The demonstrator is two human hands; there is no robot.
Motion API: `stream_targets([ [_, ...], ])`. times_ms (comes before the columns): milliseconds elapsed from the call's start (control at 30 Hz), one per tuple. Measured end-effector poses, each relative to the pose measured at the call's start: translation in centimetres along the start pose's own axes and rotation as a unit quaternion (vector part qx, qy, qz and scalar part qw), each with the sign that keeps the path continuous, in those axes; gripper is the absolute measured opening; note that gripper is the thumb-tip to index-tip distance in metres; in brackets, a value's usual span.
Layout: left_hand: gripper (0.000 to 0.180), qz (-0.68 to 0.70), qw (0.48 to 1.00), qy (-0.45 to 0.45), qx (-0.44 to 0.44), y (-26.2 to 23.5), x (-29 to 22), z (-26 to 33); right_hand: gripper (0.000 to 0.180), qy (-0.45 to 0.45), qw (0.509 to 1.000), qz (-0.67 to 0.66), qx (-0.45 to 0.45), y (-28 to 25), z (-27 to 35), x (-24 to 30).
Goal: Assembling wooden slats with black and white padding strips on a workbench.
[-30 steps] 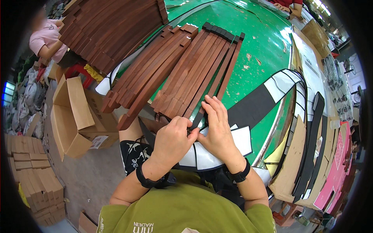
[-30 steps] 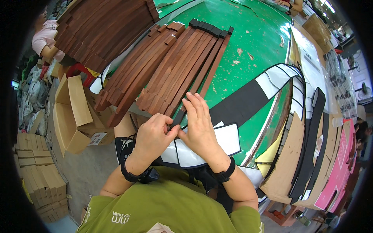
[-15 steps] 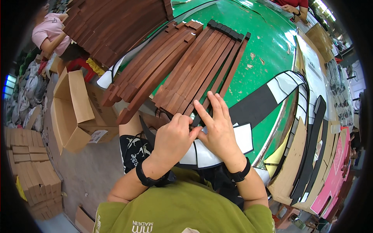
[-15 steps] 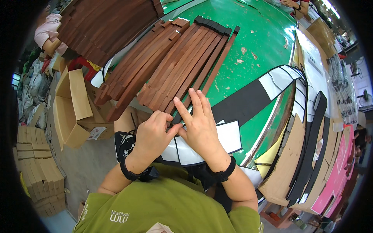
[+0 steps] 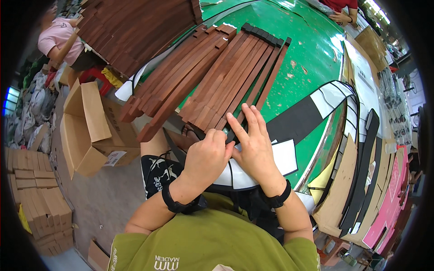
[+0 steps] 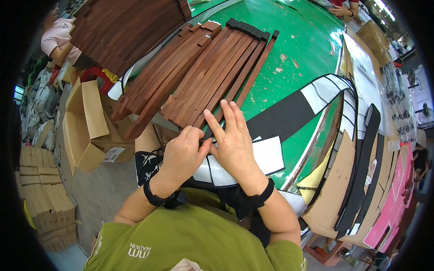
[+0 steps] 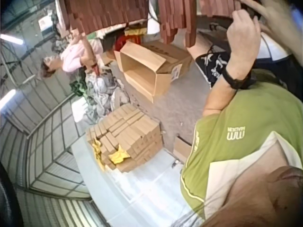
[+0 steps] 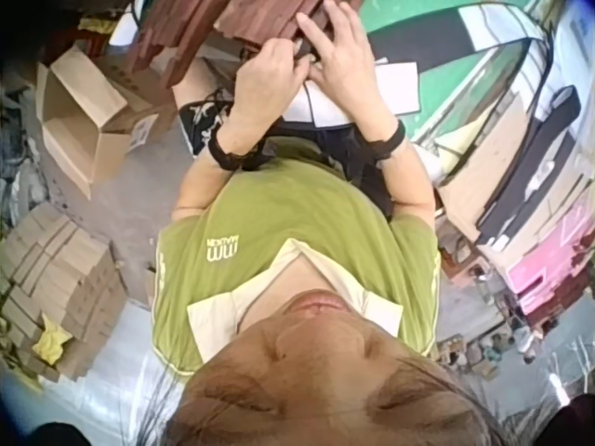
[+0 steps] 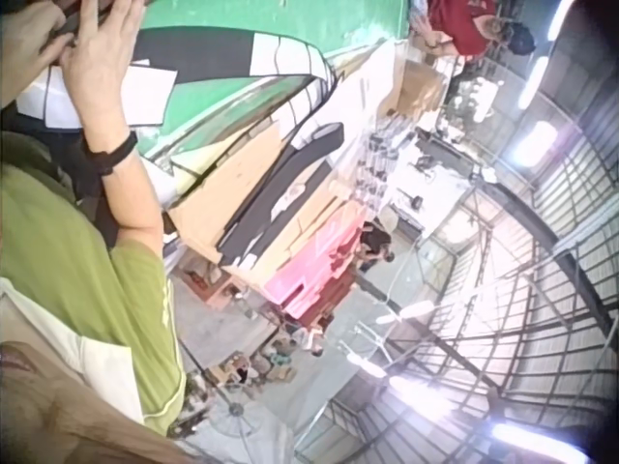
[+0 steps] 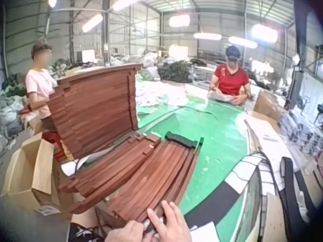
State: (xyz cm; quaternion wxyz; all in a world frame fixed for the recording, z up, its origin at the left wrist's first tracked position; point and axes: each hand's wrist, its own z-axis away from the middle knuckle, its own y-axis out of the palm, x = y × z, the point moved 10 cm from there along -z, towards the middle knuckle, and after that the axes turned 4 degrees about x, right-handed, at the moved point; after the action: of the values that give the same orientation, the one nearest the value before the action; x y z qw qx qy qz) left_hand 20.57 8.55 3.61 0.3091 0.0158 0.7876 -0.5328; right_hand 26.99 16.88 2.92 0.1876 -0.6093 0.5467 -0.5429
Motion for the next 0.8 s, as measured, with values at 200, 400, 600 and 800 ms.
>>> stream_targets([
  [200, 0.03, 0.158, 0.987, -0.039, -0.007, -1.5, 1.6, 0.3, 0.072, 0.041, 0.998, -0.036, 0.02, -1.3, -0.1, -0.6],
  [400, 0.024, 0.248, 0.963, -0.101, 0.006, -2.7, 5.2, 0.1, 0.041, -0.119, 0.98, -0.136, 0.079, -4.7, 3.0, 7.2],
  [600, 0.025, 0.294, 0.948, -0.119, -0.002, -3.4, 5.5, -1.2, 0.029, -0.186, 0.973, 0.106, 0.09, -3.0, 6.0, 11.4],
  [800, 0.024, 0.271, 0.958, -0.098, 0.012, -2.5, 4.5, -0.6, 0.011, -0.209, 0.971, 0.071, 0.093, -3.1, 6.9, 12.6],
])
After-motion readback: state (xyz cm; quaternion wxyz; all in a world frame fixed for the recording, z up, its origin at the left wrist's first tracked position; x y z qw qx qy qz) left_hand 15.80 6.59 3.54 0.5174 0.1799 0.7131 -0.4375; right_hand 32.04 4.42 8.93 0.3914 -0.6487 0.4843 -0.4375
